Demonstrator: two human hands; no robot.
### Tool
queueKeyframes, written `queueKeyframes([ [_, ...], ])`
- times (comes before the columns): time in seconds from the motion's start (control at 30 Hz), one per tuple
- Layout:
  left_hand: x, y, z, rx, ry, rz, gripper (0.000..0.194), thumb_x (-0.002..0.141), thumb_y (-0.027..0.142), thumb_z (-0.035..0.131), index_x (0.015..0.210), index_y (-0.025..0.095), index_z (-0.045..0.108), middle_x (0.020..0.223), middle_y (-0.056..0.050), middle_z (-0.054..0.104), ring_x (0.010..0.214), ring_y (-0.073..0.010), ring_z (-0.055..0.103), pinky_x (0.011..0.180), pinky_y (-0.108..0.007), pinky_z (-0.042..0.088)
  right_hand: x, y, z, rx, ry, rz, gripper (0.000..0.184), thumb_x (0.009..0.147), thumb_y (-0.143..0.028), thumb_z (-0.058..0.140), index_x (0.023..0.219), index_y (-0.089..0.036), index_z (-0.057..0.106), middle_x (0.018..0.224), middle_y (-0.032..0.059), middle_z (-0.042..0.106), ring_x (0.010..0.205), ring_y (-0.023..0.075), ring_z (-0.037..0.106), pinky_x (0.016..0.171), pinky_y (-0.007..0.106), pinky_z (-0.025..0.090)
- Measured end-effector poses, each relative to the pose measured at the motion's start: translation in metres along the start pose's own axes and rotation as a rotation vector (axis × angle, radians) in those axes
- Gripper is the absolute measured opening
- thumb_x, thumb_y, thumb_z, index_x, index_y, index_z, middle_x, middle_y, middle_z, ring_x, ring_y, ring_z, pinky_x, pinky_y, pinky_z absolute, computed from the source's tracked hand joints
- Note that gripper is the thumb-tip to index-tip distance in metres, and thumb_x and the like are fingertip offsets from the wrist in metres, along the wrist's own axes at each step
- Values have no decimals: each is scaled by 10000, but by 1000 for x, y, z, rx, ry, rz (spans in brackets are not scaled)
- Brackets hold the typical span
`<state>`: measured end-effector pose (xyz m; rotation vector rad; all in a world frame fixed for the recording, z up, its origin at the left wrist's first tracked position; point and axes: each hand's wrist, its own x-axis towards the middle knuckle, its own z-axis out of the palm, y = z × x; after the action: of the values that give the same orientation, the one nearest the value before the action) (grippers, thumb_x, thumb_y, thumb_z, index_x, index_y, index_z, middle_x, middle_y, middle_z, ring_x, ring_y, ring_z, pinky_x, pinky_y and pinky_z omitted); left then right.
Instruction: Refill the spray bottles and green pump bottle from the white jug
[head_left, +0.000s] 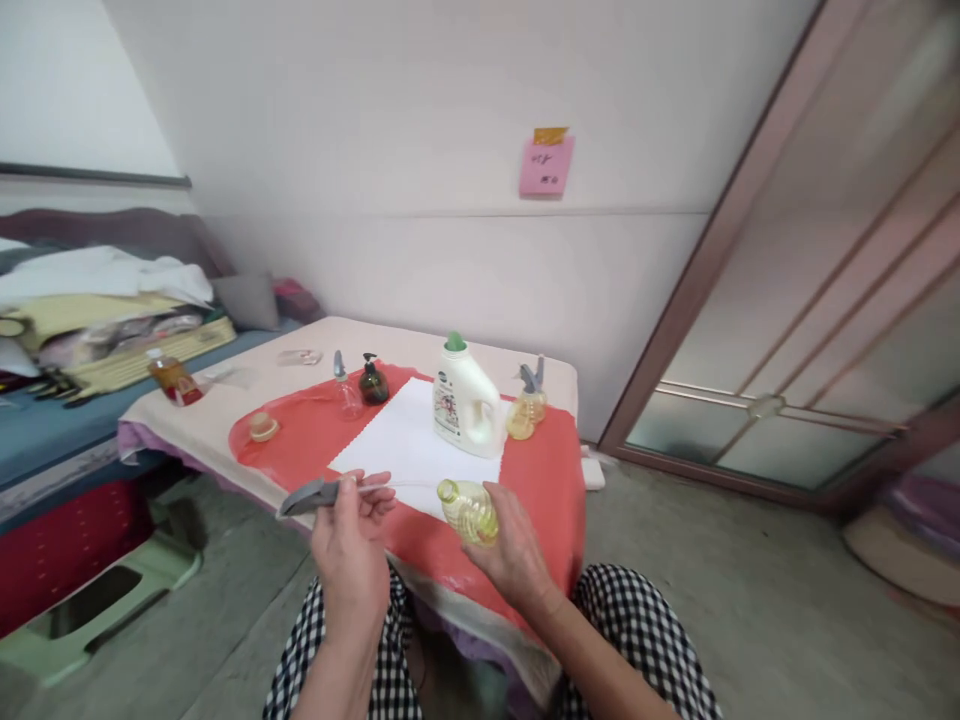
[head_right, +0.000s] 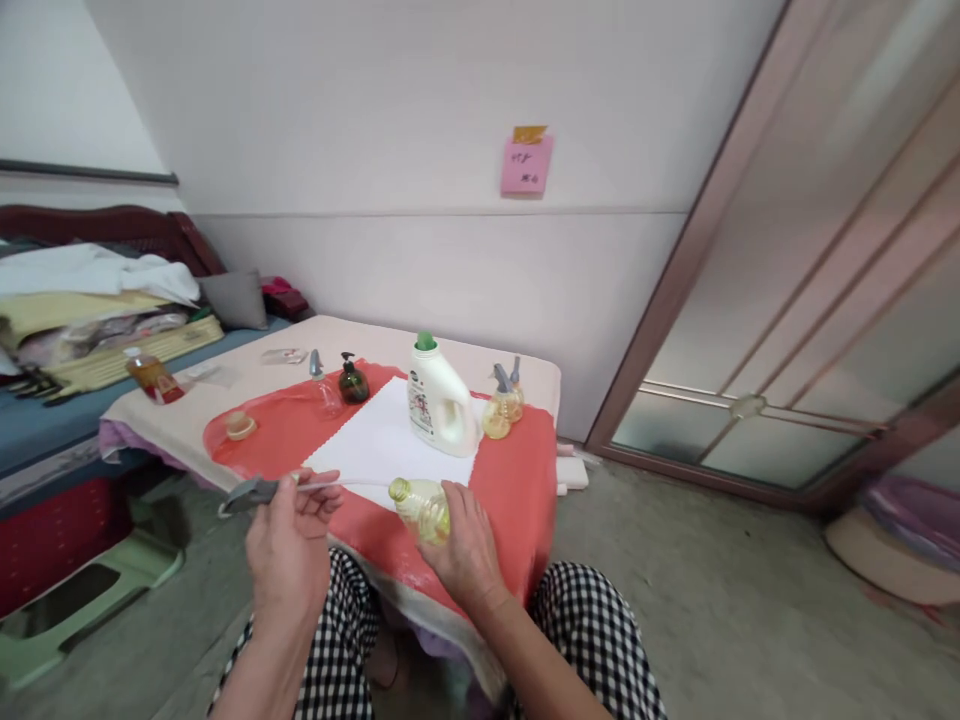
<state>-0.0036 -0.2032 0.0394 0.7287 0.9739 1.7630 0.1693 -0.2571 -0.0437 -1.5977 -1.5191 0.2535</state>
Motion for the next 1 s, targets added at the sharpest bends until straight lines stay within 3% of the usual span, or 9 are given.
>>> queueKeyframes([
  [0.07, -18, -5, -2, 114, -91, -56, 321, 797, 443, 646, 948, 160, 638, 820, -71, 725, 675, -165, 656, 683, -317, 524, -19, -10, -14, -15, 3, -1, 677, 657, -234, 702, 1287, -236, 454, 1225, 113, 560, 1133, 314, 539, 992, 526, 441],
  [0.17, -48, -9, -6, 264, -302, -184, 357, 777, 456, 676, 971, 157, 692, 1008, -111, 724, 926, -218, 666, 840, -351, 507, -50, -27, -30, 2, -19, -8, 720, 645, -258, 719, 1309, -247, 441, 1225, 106, 555, 1131, 313, 542, 981, 511, 458],
  [0.27, -74, -9, -9, 258, -470, -305, 355, 774, 447, 684, 973, 155, 720, 1094, -123, 706, 1075, -254, 627, 947, -379, 461, -77, -40, -38, 71, -52, 42, 781, 629, -206, 694, 1348, -258, 393, 1236, 97, 529, 1124, 294, 555, 958, 463, 484],
  [0.5, -97, 7, -12, 119, -595, -403, 274, 771, 396, 685, 893, 156, 739, 1018, -114, 723, 1021, -257, 647, 958, -401, 452, -103, -55, -58, 252, -93, 164, 814, 580, -213, 721, 1340, -281, 438, 1177, 74, 565, 1062, 301, 576, 925, 455, 485],
  [0.63, -97, 19, -14, 40, -665, -461, 250, 787, 370, 659, 900, 163, 741, 1007, -125, 728, 1009, -266, 651, 928, -410, 468, -103, -70, -76, 721, -223, 360, 795, 528, -311, 756, 1274, -263, 486, 1200, 65, 619, 1089, 314, 594, 955, 463, 460],
  [0.7, -97, 24, -14, 25, -686, -464, 242, 779, 365, 659, 890, 166, 738, 1014, -132, 727, 996, -273, 654, 903, -411, 479, -105, -77, -80, 997, -277, 452, 656, 592, -452, 691, 1192, -250, 519, 1132, 66, 663, 1041, 315, 625, 910, 468, 477],
  [0.77, -98, 26, -13, 17, -703, -462, 233, 783, 360, 651, 885, 166, 731, 1034, -136, 722, 999, -277, 651, 901, -413, 477, -107, -80, -80, 1134, -303, 466, 541, 649, -546, 607, 1086, -233, 546, 1018, 69, 691, 956, 309, 651, 833, 456, 497],
  [0.87, -101, 25, -13, -9, -697, -450, 209, 816, 340, 624, 893, 170, 717, 1056, -129, 715, 1016, -269, 640, 930, -415, 457, -112, -79, -74, 1011, -241, 407, 525, 609, -514, 657, 1038, -236, 534, 969, 60, 681, 898, 292, 645, 789, 426, 498],
  [1.0, -104, 23, -14, -2, -689, -419, 188, 814, 317, 647, 911, 170, 712, 1084, -120, 708, 1034, -260, 631, 966, -404, 429, -116, -75, -66, 581, 91, 351, 615, 506, -284, 747, 1083, -269, 533, 1082, 64, 642, 1018, 301, 593, 924, 445, 452],
])
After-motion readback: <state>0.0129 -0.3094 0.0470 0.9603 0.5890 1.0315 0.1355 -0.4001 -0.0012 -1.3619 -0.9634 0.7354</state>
